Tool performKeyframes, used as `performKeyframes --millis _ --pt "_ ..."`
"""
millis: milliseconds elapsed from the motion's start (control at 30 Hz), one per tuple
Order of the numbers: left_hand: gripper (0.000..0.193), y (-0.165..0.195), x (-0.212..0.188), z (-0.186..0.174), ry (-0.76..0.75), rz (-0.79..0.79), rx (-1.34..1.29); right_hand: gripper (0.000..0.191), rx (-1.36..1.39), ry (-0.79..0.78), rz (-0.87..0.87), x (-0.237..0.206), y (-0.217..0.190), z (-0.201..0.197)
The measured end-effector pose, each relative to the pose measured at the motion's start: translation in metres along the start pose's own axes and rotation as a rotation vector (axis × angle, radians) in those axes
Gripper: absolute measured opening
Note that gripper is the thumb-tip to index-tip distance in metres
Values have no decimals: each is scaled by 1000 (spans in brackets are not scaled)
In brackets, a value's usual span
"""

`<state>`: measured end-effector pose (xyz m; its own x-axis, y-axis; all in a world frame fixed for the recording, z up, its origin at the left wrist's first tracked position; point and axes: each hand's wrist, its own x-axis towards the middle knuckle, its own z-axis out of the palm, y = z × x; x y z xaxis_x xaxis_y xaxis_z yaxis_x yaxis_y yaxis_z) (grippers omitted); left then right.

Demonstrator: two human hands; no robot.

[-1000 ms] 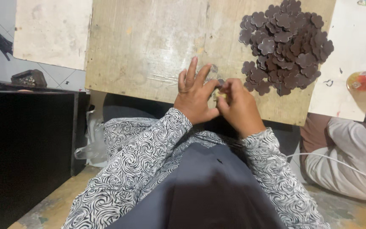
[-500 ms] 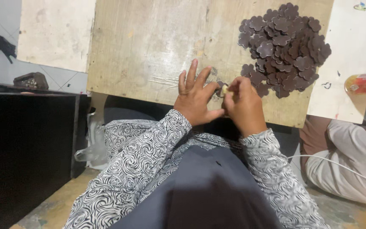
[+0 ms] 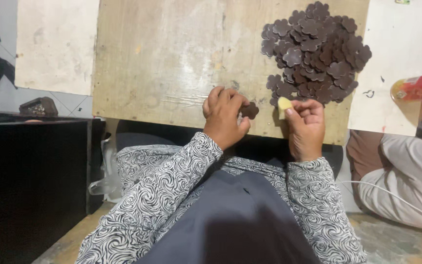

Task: The person trims the edges of dark flower-shaped pieces with scissors, collects the trimmings, and places them in a plastic bag. They then wipe the table with a sponge and apply liquid from a bottle to the pieces.

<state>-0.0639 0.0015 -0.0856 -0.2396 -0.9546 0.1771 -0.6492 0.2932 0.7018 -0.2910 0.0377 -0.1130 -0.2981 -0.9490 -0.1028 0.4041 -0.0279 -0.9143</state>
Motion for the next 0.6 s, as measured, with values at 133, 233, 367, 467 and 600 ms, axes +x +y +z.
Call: performKeyframes --millis 133,233,367,467,600 --pt "37 3 1 4 13 54 -84 33 90 -13 43 4 -3 -1" --pt "31 5 4 3 -152 -89 -321 29 188 -25 80 3 -11 4" --pt "32 12 6 -5 -209 -401 -1025 23 326 -43 206 -9 -26 17" --pt "27 15 4 -20 -261 -515 -1238 24 364 -65 283 -20 -45 31" --pt "35 24 -2 -36 -280 -544 -1335 23 -7 -216 77 -39 -72 61"
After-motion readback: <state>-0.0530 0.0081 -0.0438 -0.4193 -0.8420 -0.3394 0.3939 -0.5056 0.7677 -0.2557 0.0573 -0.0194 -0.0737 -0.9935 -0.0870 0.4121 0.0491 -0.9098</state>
